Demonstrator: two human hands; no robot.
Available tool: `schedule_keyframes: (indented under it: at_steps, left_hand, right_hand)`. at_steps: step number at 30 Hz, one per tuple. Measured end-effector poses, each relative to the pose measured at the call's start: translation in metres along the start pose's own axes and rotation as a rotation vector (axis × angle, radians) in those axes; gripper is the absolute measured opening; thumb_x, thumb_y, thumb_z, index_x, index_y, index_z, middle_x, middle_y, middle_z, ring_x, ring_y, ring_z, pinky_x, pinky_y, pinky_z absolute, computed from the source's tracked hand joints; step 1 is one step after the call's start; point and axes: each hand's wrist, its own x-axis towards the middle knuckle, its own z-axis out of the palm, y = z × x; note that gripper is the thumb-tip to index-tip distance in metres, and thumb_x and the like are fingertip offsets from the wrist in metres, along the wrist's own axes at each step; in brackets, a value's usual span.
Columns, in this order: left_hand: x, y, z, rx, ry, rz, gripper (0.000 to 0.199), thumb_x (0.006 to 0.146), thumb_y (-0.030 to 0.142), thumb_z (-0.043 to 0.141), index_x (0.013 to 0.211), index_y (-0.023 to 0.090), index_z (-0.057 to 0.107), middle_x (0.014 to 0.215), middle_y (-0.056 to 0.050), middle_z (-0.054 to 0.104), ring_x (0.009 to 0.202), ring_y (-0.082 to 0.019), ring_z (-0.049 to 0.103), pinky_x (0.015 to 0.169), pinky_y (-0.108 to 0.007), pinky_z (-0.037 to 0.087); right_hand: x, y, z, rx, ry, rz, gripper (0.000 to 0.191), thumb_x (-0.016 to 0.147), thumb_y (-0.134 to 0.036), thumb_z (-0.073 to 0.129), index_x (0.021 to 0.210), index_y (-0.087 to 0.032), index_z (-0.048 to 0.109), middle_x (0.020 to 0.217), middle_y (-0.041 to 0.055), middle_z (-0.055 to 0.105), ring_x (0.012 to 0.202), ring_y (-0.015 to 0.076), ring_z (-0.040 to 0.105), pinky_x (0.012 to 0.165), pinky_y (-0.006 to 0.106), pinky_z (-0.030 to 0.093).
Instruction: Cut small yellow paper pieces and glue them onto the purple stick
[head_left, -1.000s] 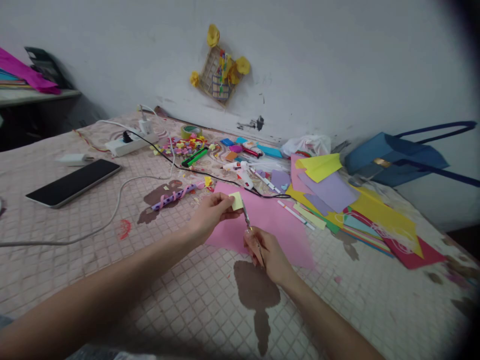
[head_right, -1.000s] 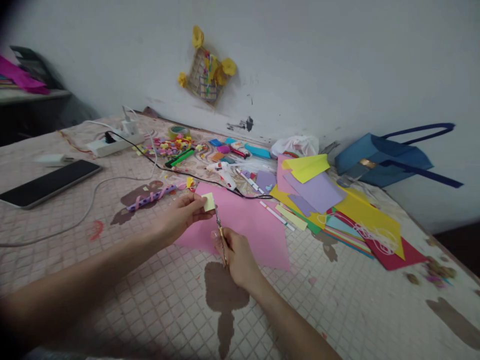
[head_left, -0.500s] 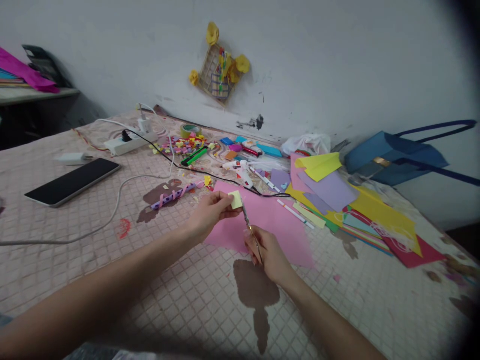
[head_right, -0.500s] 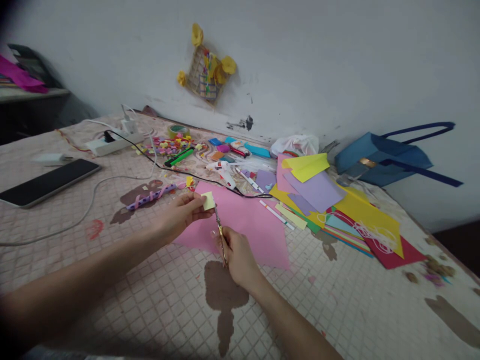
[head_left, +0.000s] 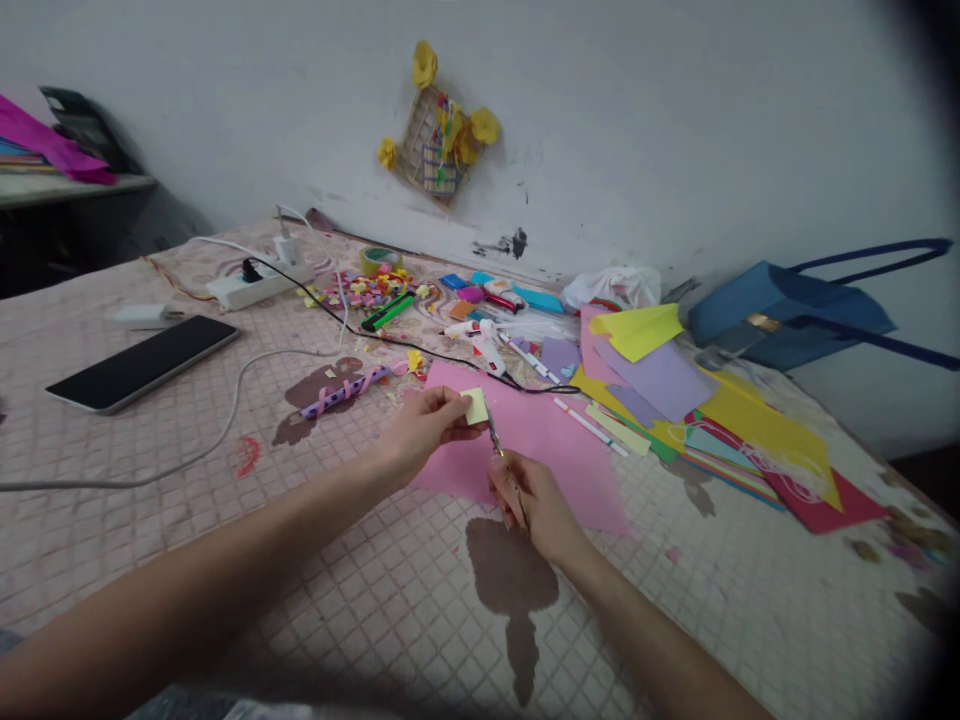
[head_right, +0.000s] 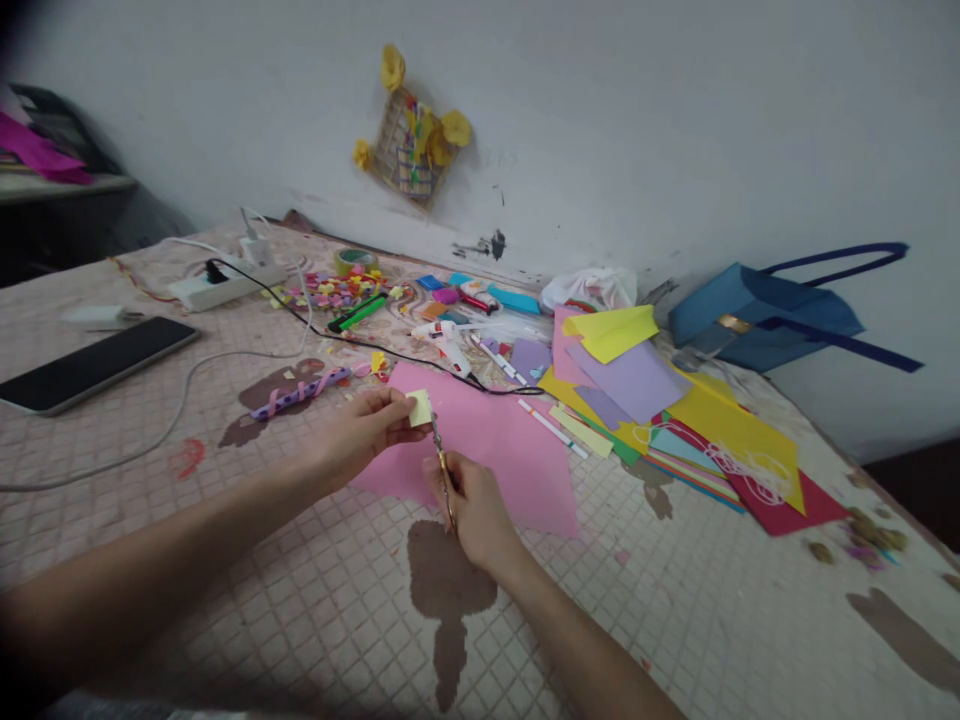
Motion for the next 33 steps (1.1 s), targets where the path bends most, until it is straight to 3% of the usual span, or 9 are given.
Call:
schedule_keyframes:
  at_steps: [16,22,25,29,33]
  left_hand:
    - [-0.004,-0.002,0.005,0.009,-0.021,-0.033,0.020,0.073,0.022,0.065,0.068,0.013,0.048,0.066,-0.001,0.060,0.063,-0.012,0.064,0.072,-0.029,0.051]
    - [-0.004,0.001,0.004,0.122,-0.048,-0.046,0.019,0.075,0.023,0.063,0.067,0.013,0.049,0.066,-0.003,0.062,0.064,-0.013,0.065,0.069,-0.028,0.052]
    - [-0.005,0.001,0.001,0.350,-0.185,-0.144,0.019,0.074,0.026,0.063,0.067,0.012,0.052,0.064,-0.004,0.064,0.058,-0.012,0.063,0.062,-0.026,0.051]
    - [-0.007,-0.001,-0.004,0.572,-0.419,-0.170,0.021,0.073,0.031,0.063,0.068,0.012,0.056,0.063,-0.003,0.062,0.054,-0.010,0.059,0.054,-0.023,0.049]
    - [-0.005,-0.003,-0.005,0.615,-0.406,-0.111,0.020,0.074,0.031,0.062,0.069,0.012,0.058,0.063,-0.003,0.062,0.053,-0.010,0.058,0.053,-0.022,0.048]
  right_hand:
    - [-0.001,-0.005,0.001,0.043,0.019,0.018,0.039,0.087,-0.049,0.038,0.062,-0.019,0.041,0.045,-0.0066,0.037,0.037,0.0069,0.036,0.038,0.019,0.028]
    - [0.002,-0.005,-0.005,0.197,0.070,0.046,0.038,0.083,-0.052,0.044,0.065,-0.019,0.043,0.048,-0.0074,0.038,0.035,0.0061,0.037,0.036,0.019,0.029]
    - [0.006,-0.007,-0.015,0.266,0.131,0.053,0.035,0.080,-0.051,0.051,0.070,-0.018,0.047,0.050,-0.0073,0.040,0.038,0.0056,0.037,0.037,0.018,0.027]
    - [0.008,-0.010,-0.025,0.267,0.017,0.047,0.029,0.073,-0.044,0.062,0.073,-0.017,0.051,0.049,-0.0073,0.044,0.040,0.0056,0.037,0.039,0.018,0.028]
    - [0.008,-0.010,-0.025,0.229,-0.028,0.090,0.029,0.072,-0.044,0.062,0.070,-0.017,0.050,0.045,-0.0077,0.043,0.038,0.0061,0.036,0.037,0.018,0.024]
